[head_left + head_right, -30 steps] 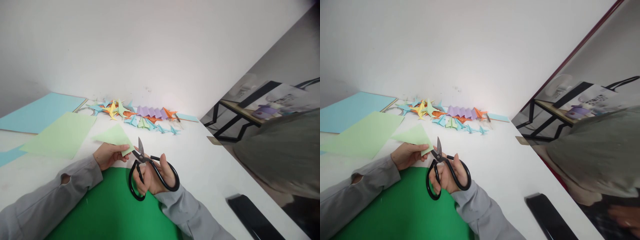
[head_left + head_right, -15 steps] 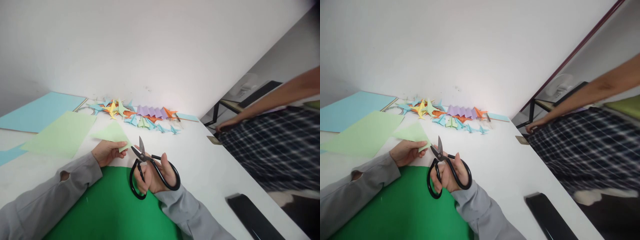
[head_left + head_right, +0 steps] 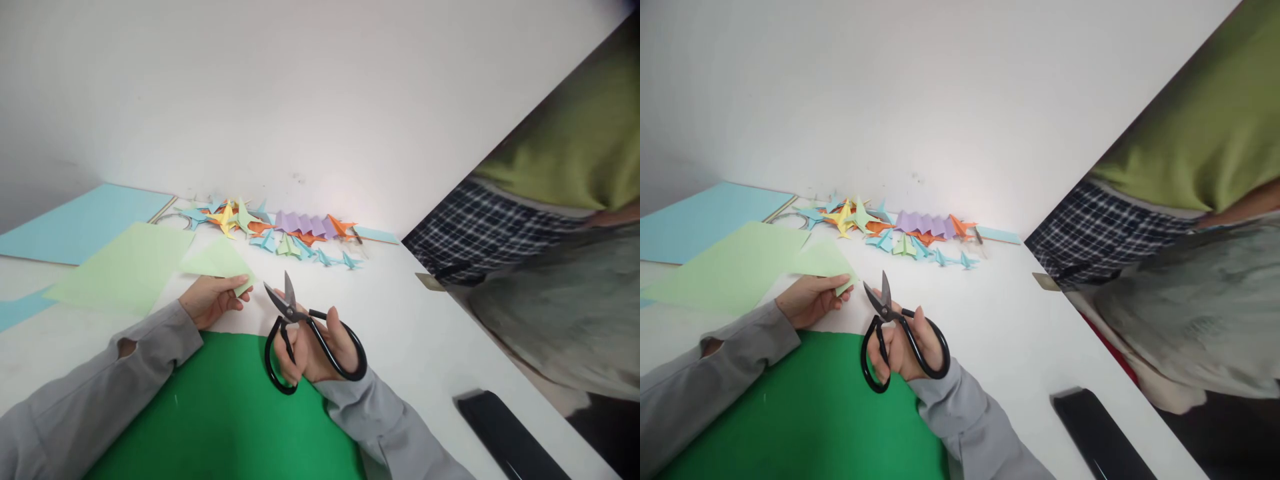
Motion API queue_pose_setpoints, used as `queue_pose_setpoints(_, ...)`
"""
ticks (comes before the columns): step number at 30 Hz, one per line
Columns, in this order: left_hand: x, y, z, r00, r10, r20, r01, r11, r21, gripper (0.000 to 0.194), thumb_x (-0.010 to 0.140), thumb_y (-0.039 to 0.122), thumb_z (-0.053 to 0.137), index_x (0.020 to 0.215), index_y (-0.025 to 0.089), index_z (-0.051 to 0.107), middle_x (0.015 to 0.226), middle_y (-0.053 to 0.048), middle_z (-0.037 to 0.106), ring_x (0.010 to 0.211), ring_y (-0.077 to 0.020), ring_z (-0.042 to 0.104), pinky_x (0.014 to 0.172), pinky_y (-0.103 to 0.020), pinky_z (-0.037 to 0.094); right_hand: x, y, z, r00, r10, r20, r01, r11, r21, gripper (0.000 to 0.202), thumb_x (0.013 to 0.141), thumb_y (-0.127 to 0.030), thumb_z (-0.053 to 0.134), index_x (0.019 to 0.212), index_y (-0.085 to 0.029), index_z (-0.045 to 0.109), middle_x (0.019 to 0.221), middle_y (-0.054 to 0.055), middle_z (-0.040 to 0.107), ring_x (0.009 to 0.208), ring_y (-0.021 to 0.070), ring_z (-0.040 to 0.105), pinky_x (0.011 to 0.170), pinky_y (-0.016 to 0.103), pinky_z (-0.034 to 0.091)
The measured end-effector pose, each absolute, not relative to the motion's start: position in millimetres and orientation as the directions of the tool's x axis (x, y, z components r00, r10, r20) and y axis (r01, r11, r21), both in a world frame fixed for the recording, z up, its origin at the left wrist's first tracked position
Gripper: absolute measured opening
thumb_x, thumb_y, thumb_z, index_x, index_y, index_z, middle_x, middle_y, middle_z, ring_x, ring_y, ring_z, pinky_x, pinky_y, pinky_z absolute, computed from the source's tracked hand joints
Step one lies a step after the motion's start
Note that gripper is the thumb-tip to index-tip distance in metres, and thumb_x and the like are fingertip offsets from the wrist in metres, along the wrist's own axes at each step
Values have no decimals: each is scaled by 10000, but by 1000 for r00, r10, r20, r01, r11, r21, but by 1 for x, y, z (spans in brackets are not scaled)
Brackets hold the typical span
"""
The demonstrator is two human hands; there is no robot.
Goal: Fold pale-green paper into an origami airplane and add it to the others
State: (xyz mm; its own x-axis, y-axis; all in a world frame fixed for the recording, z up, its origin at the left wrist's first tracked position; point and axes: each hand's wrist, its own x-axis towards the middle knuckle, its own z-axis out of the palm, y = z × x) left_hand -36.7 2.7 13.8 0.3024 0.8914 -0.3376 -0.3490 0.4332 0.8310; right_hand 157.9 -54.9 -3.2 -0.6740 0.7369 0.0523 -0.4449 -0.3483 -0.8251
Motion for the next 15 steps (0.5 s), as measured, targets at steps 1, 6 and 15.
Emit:
queue_pose_setpoints(1, -37, 2, 14, 316, 887, -337, -357, 441, 824, 44, 730, 101, 588, 746, 75, 620, 592, -37, 583, 490, -81, 541, 396, -151, 466, 157, -55, -4, -677, 734, 52, -431, -338, -837, 857, 761, -713, 123, 1393, -150, -11, 567, 1, 550, 387, 124, 429, 407, 258, 349)
queue_pose_setpoints(6, -35, 0, 16, 355, 880, -316, -392, 447, 804, 242, 730, 84, 595, 971, 86, 598, 599, -13, 580, 480, -69, 537, 391, -139, 464, 158, -55, -4, -682, 730, 49, -416, -332, -846, 868, 766, -707, 134, 1391, -121, -9, 555, 3, 548, 382, 121, 433, 404, 255, 354)
queue_pose_setpoints(15, -34, 1, 16, 328, 885, -329, -408, 447, 796, 202, 743, 72, 575, 942, 86, 610, 595, -8, 573, 450, -56, 523, 380, -137, 466, 158, -55, -3, -698, 714, 44, -432, -372, -822, 831, 784, -685, 138, 1390, -136, -13, 640, 35, 592, 384, 117, 449, 400, 247, 350)
